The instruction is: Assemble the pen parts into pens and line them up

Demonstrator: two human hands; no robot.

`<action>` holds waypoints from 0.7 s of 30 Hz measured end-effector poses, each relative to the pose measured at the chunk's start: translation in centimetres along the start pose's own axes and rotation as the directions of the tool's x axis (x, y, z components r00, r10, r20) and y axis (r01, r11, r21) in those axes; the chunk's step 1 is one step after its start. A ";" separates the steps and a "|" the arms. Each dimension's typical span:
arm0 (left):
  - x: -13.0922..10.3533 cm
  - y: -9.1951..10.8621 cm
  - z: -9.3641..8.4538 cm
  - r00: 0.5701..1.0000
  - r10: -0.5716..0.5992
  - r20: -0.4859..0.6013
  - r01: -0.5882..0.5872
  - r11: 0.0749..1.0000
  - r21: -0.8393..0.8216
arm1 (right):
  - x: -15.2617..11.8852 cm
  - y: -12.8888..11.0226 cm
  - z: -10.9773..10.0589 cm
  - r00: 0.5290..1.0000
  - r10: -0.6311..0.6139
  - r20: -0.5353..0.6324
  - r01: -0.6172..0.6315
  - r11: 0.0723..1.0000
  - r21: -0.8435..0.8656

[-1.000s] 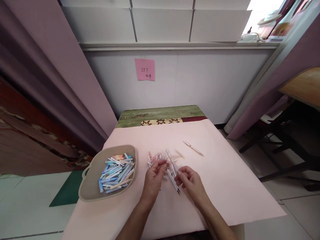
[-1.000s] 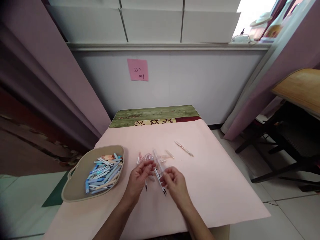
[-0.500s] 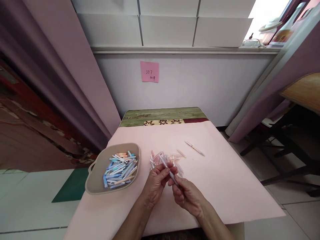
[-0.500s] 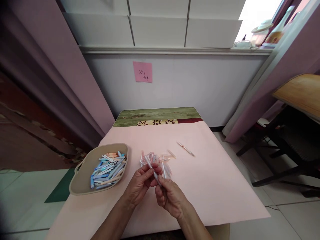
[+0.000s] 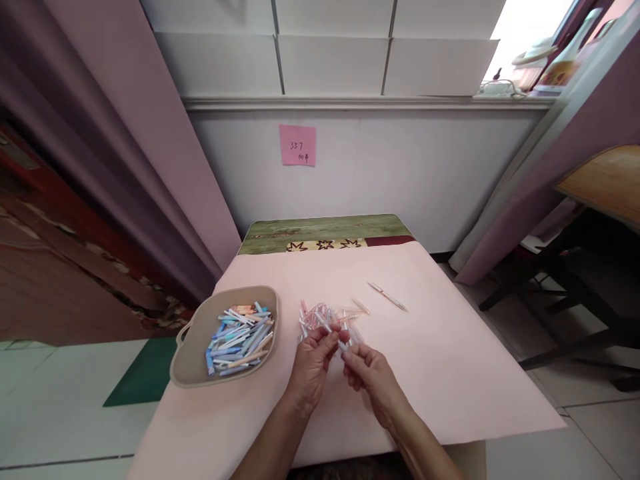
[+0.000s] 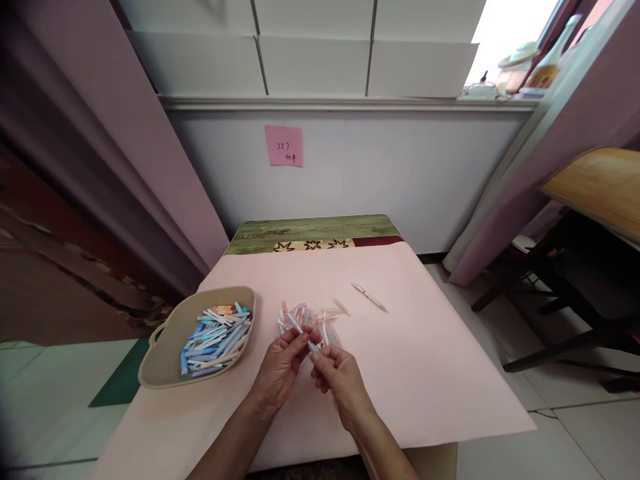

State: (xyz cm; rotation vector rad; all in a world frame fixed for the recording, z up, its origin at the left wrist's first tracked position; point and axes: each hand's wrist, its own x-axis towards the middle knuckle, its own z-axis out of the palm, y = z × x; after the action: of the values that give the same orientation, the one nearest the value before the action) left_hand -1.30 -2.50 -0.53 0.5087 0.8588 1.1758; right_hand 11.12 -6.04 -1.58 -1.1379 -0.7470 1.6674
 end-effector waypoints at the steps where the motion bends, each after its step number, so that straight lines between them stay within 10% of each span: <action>1: 0.0 0.0 0.1 1.000 0.010 -0.010 -0.010 1.000 -0.004 | 0.0 -0.1 0.0 0.999 -0.042 -0.025 0.043 0.999 0.017; 6: 0.2 0.0 0.4 1.000 0.007 -0.007 -0.006 1.000 0.018 | 0.0 -0.1 -0.1 0.994 0.108 0.013 -0.108 0.993 0.038; 21: 0.4 0.5 0.8 0.997 0.026 -0.071 -0.025 1.000 0.011 | 0.2 0.1 -0.2 1.000 0.018 0.004 -0.019 0.995 0.098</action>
State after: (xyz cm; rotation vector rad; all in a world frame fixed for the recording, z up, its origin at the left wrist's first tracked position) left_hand -0.88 -1.91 0.15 0.4899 0.9225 1.2193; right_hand 11.23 -5.92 -1.75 -1.0762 -0.6509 1.7030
